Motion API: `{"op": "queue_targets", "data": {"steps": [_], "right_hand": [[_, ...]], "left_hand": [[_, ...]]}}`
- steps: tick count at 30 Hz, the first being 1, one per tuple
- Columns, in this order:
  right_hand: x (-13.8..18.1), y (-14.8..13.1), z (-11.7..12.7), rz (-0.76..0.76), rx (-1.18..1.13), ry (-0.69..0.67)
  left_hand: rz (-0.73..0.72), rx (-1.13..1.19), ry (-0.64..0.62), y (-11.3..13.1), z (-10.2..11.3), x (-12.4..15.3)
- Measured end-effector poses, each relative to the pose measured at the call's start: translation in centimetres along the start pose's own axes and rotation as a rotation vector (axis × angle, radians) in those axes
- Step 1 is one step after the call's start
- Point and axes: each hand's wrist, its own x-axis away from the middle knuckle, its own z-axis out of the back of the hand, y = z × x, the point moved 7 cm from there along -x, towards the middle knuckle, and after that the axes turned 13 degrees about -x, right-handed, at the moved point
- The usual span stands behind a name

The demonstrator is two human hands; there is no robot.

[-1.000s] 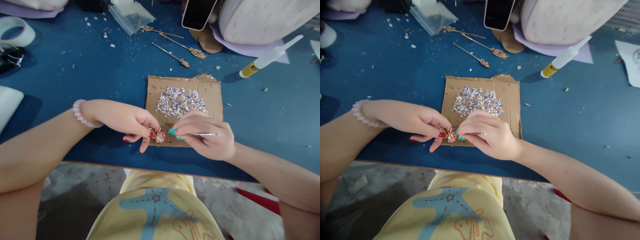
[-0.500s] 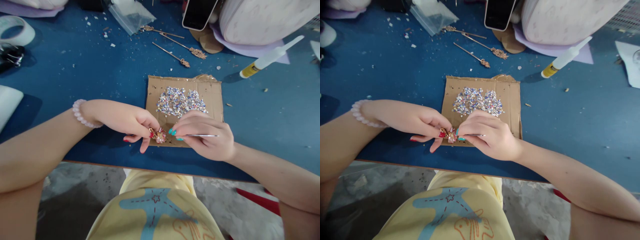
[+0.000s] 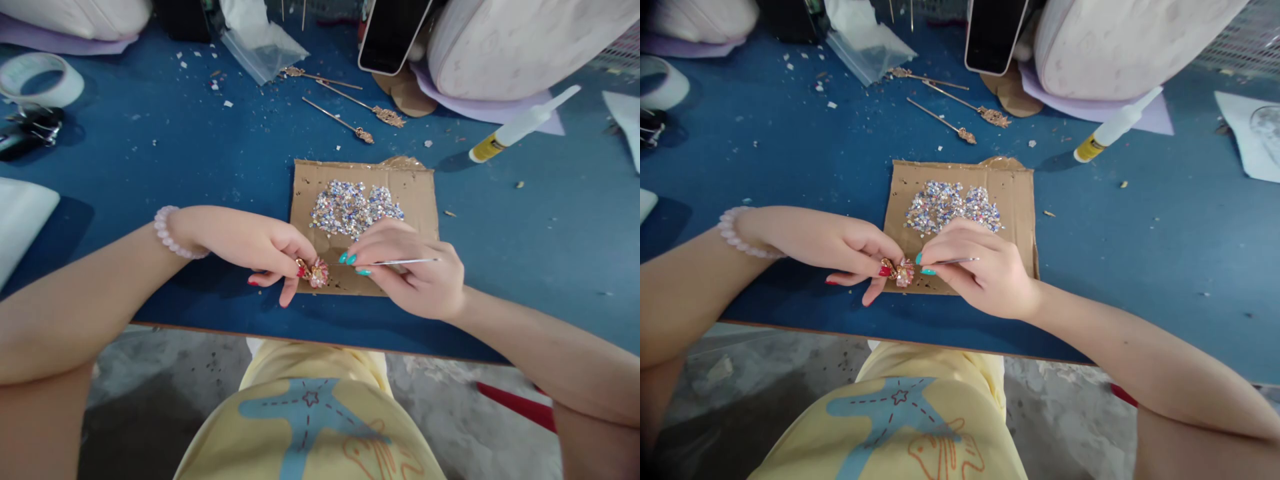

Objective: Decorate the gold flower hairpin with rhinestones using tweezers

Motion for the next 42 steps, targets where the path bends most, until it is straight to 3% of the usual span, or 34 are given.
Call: {"op": "queue_targets", "data": {"steps": [7, 15, 42], "right_hand": [[0.16, 0.17, 0.03, 0.006, -0.009, -0.004], [0.34, 0.50, 0.83, -0.011, -0.017, 0.094], [0.41, 0.82, 0.38, -0.029, -0.026, 0.058]], "left_hand": [[-0.042, -0.025, 0.006, 0.24, 0.00, -0.01], [-0.022, -0.027, 0.043, 0.18, -0.09, 0.09], [-0.085, -0.011, 0.166, 0.31, 0.34, -0.17]]}}
